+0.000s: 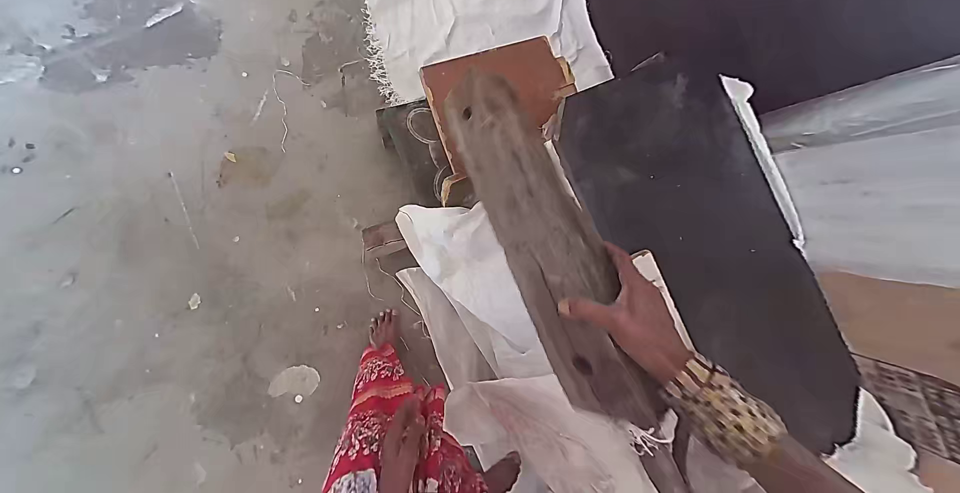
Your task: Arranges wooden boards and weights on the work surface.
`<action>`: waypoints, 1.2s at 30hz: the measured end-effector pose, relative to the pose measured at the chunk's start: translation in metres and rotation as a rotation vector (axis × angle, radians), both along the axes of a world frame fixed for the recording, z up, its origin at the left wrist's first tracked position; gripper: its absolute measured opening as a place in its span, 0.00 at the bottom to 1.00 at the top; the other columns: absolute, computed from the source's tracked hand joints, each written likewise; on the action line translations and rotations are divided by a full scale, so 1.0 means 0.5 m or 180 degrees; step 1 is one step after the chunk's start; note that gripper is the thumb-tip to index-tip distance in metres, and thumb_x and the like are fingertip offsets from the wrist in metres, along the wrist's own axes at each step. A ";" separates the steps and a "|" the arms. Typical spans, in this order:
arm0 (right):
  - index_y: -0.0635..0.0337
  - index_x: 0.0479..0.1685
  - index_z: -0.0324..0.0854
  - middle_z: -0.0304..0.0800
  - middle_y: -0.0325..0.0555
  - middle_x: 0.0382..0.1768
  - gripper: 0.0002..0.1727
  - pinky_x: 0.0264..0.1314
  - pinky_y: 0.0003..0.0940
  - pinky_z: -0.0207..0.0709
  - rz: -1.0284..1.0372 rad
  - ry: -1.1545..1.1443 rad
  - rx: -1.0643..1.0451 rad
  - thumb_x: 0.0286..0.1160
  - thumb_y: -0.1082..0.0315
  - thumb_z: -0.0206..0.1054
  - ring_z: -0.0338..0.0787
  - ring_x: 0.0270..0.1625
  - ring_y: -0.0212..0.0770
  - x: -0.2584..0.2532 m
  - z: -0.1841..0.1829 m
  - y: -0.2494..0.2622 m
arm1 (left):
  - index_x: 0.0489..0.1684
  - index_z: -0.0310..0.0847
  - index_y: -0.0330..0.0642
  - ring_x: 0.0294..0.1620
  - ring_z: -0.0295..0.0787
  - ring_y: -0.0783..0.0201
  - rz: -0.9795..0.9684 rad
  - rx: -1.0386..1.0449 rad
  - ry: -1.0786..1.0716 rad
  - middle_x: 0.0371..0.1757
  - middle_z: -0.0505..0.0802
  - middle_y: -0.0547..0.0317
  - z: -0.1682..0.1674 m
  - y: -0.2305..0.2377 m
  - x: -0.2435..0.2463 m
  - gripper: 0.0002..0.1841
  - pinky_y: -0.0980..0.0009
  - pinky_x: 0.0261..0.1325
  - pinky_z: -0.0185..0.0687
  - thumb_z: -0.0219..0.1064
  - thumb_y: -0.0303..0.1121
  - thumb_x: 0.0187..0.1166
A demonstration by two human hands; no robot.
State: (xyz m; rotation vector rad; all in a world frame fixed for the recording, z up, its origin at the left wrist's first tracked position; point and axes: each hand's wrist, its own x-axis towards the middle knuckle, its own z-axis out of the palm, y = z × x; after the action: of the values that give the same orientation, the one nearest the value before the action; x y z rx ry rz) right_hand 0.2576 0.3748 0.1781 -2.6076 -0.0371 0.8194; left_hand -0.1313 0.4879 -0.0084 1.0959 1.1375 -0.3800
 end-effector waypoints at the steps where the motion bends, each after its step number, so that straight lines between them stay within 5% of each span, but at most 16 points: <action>1: 0.65 0.90 0.56 0.75 0.69 0.77 0.69 0.77 0.64 0.70 0.0037 -0.0277 -0.0085 0.37 0.43 0.88 0.77 0.78 0.63 0.024 -0.036 0.002 | 0.77 0.73 0.30 0.76 0.79 0.49 -0.0003 0.0003 0.0022 0.75 0.82 0.36 -0.002 0.001 -0.004 0.24 0.51 0.78 0.73 0.57 0.33 0.84; 7: 0.68 0.90 0.51 0.68 0.76 0.79 0.69 0.78 0.71 0.64 -0.0124 -0.0703 -0.0817 0.44 0.48 0.92 0.72 0.80 0.73 0.150 -0.189 0.011 | 0.76 0.73 0.28 0.74 0.81 0.49 -0.0071 0.0025 -0.0006 0.73 0.83 0.35 -0.008 -0.002 -0.015 0.24 0.52 0.77 0.75 0.56 0.33 0.84; 16: 0.67 0.89 0.53 0.67 0.76 0.80 0.67 0.72 0.78 0.65 0.0068 -0.0686 -0.1017 0.45 0.52 0.92 0.72 0.77 0.77 0.196 -0.165 0.019 | 0.79 0.72 0.29 0.79 0.77 0.50 -0.0307 -0.0017 -0.0112 0.77 0.81 0.36 -0.010 0.003 0.014 0.27 0.53 0.81 0.72 0.57 0.37 0.84; 25: 0.63 0.90 0.51 0.67 0.72 0.80 0.69 0.76 0.73 0.64 -0.0081 -0.1082 -0.0626 0.40 0.51 0.92 0.72 0.79 0.72 0.175 -0.272 -0.038 | 0.79 0.72 0.30 0.80 0.76 0.50 -0.0443 -0.0070 -0.0027 0.78 0.80 0.36 -0.024 -0.017 0.009 0.26 0.53 0.82 0.71 0.56 0.37 0.85; 36: 0.64 0.91 0.51 0.67 0.73 0.81 0.69 0.79 0.73 0.62 0.0105 -0.1241 -0.0387 0.41 0.47 0.87 0.70 0.81 0.73 0.154 -0.278 -0.069 | 0.79 0.73 0.31 0.79 0.77 0.52 -0.0365 -0.0129 0.0032 0.77 0.81 0.38 -0.002 0.000 0.015 0.27 0.53 0.80 0.73 0.57 0.39 0.84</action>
State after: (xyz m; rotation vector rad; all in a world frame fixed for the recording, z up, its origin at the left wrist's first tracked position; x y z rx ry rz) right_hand 0.3347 0.3403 0.0393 -2.8498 -0.1443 0.3209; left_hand -0.1240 0.4879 -0.0095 1.1274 1.0741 -0.4968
